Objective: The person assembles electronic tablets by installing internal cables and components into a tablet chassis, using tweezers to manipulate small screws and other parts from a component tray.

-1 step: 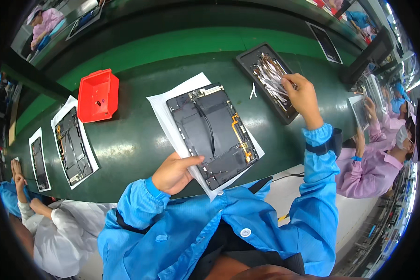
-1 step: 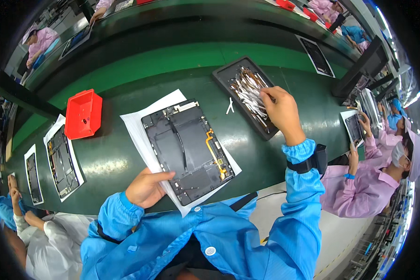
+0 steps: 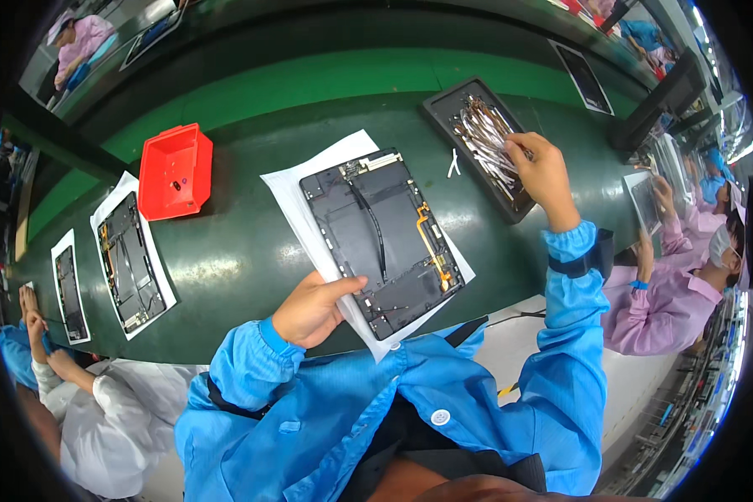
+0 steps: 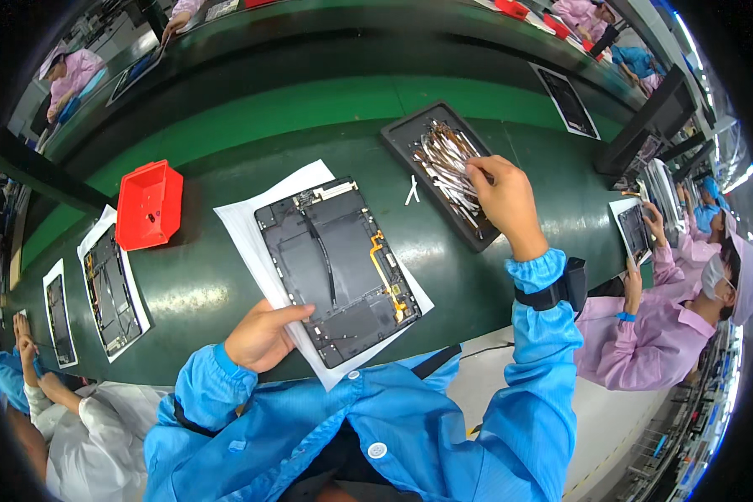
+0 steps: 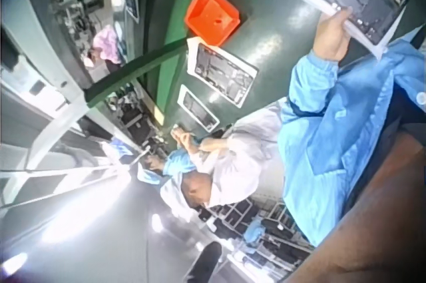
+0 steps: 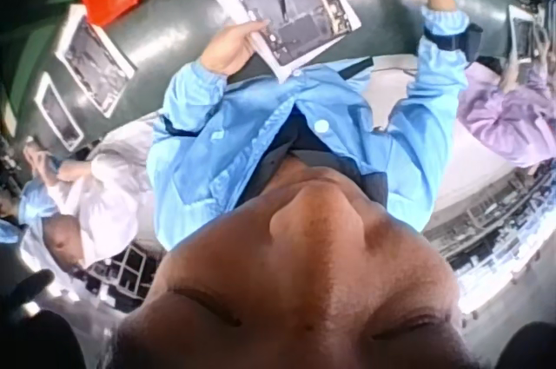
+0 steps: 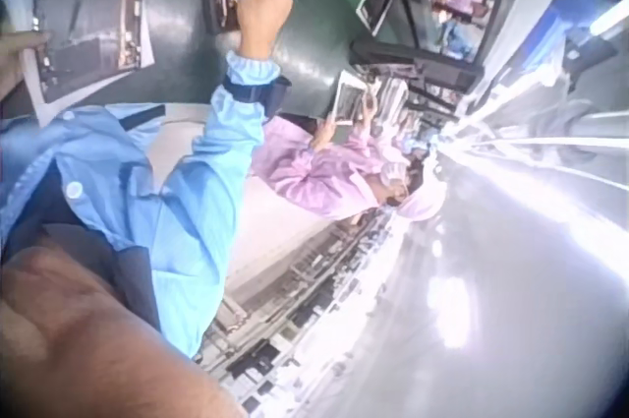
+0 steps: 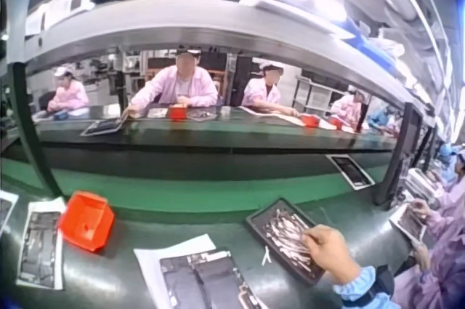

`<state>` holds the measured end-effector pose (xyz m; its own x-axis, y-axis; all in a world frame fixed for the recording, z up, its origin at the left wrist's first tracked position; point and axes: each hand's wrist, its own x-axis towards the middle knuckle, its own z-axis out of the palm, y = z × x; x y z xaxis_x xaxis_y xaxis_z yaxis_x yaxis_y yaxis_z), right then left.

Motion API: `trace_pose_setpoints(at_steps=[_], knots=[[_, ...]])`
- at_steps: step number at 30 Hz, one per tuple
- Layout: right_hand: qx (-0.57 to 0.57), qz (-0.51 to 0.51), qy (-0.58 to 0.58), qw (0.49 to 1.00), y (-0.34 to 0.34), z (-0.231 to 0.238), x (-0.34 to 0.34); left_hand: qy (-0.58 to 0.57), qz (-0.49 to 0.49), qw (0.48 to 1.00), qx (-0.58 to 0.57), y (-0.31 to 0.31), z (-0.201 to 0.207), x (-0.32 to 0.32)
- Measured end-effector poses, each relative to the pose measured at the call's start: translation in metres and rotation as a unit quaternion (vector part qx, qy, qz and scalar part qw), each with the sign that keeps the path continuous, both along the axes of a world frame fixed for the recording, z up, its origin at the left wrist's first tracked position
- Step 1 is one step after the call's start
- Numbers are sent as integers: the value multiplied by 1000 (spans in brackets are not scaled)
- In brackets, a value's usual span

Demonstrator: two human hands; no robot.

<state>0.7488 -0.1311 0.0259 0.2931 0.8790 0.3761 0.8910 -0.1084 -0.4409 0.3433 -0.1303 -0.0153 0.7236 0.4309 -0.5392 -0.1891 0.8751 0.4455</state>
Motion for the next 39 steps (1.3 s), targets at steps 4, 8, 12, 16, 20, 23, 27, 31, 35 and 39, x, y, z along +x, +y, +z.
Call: trace_pose_setpoints(at_steps=[4, 8, 12, 16, 20, 23, 27, 31, 35, 39], knots=[[-8, 1, 47, 999, -2, 2, 7, 82, -23, 978, 192, 7, 6, -12], [29, 21, 175, 984, -3, -3, 14, 287, -103, 887, 348, 18, 30, -32], [20, -5, 461, 887, -2, 12, -8, 476, 22, 657, 584, 15, 35, -38], [-44, 77, 497, 863, -11, 21, -74, 283, 152, 717, 618, -10, 27, -31], [-131, 161, 509, 836, -49, 12, -177, 189, -37, 849, 492, -36, 33, -12], [-148, 191, 570, 785, -67, 2, -216, 182, -69, 859, 474, -51, 24, -11], [-164, 170, 590, 772, -73, -2, -232, 152, -32, 872, 464, -56, 10, -23], [-83, 206, 189, 957, -63, -2, -214, 102, 122, 930, 331, -43, -2, -39], [-44, 227, 54, 971, -75, -15, -215, 93, 217, 932, 274, -21, -3, -42], [-19, 251, 67, 966, -79, -3, -215, 81, 229, 925, 293, -21, -12, -39]])
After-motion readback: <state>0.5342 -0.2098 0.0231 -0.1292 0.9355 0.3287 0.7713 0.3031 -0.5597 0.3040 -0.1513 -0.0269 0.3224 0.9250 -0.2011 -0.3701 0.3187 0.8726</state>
